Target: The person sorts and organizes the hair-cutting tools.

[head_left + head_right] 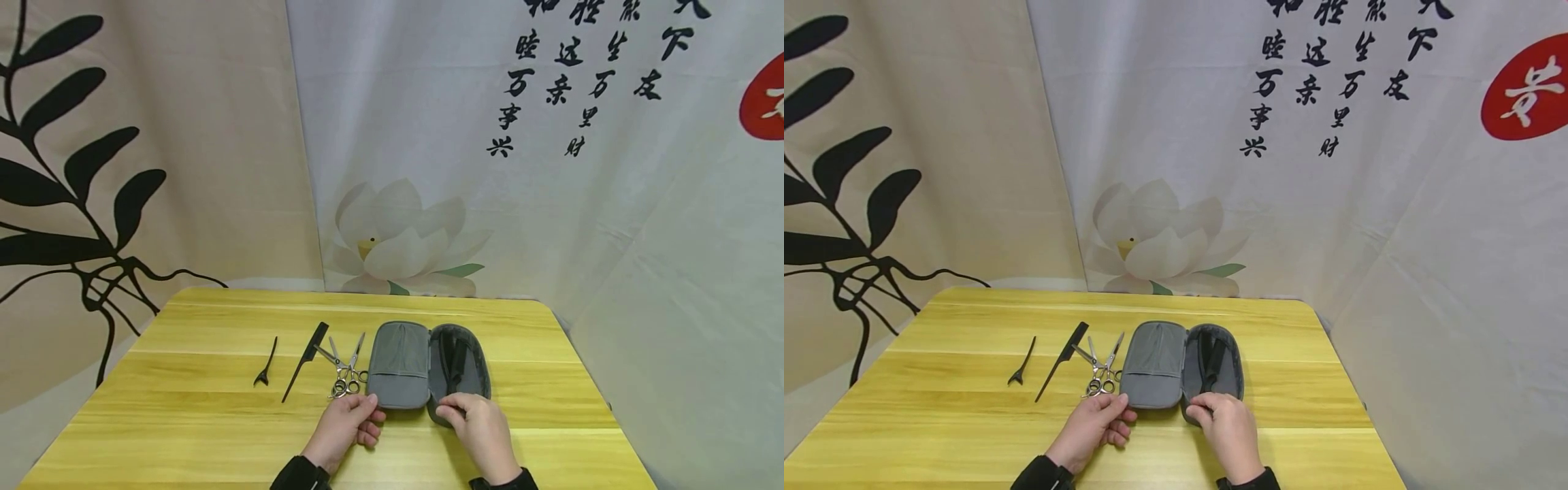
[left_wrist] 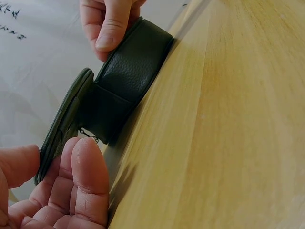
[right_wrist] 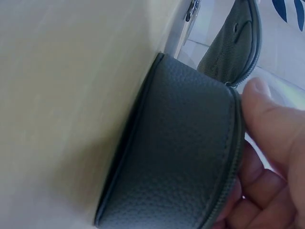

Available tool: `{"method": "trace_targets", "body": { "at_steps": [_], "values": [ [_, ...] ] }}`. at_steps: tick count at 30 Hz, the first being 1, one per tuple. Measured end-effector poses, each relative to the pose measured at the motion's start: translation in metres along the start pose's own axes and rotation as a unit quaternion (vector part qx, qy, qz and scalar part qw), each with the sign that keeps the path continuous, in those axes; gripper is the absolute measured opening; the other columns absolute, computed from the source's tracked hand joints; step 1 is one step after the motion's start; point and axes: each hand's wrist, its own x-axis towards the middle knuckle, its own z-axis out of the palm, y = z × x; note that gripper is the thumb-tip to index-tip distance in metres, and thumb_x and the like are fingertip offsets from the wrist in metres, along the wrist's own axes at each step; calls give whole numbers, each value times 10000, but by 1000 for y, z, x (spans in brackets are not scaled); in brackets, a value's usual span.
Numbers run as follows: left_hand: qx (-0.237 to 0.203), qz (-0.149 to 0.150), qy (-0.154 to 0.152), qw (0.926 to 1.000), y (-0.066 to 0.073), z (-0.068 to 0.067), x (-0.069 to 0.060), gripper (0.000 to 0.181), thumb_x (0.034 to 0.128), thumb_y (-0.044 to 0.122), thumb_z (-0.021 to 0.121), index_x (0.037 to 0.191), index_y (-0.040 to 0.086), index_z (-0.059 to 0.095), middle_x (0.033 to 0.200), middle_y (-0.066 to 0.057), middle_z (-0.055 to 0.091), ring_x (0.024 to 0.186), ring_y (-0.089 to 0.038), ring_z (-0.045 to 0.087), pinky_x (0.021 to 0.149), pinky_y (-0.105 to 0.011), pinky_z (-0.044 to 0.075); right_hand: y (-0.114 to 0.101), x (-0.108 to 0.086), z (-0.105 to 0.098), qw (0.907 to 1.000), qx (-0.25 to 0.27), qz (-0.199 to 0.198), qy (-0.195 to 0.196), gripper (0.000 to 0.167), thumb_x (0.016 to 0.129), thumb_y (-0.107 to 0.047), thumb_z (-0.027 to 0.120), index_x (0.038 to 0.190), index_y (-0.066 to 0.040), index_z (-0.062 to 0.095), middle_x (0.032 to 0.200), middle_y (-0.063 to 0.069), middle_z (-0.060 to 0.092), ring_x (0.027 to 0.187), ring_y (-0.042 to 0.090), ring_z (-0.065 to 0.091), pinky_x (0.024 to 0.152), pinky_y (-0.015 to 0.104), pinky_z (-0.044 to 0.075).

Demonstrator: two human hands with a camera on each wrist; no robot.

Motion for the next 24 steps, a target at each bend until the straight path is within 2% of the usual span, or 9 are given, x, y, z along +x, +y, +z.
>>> {"method": "trace_targets", "body": {
  "at_steps": [8,16,24],
  "values": [
    [8,74,-18,10000,0,1,0,436,1116,309,594,1171,-122,639,936,-70,736,724,-116,676,636,-266,620,-1,-2,1,9991,-172,-339,167,74,846,-126,887,879,-168,836,850,-80,788,799,119,762,711,272,619],
    [-16,60,-11,10000,-2,0,1,436,1115,317,596,1189,-111,639,941,-66,734,730,-122,679,638,-272,619,-1,-2,-1,9997,158,147,-99,62,856,-117,887,882,-161,853,878,-76,665,783,66,634,656,214,530],
    [-48,64,-20,10000,-3,0,1,432,1116,311,596,1192,-112,636,937,-59,732,728,-118,678,636,-266,616,-2,-1,-1,9999,-7,92,-110,56,834,-142,908,857,-144,857,845,-86,653,735,28,607,623,199,505]
  ]
}}
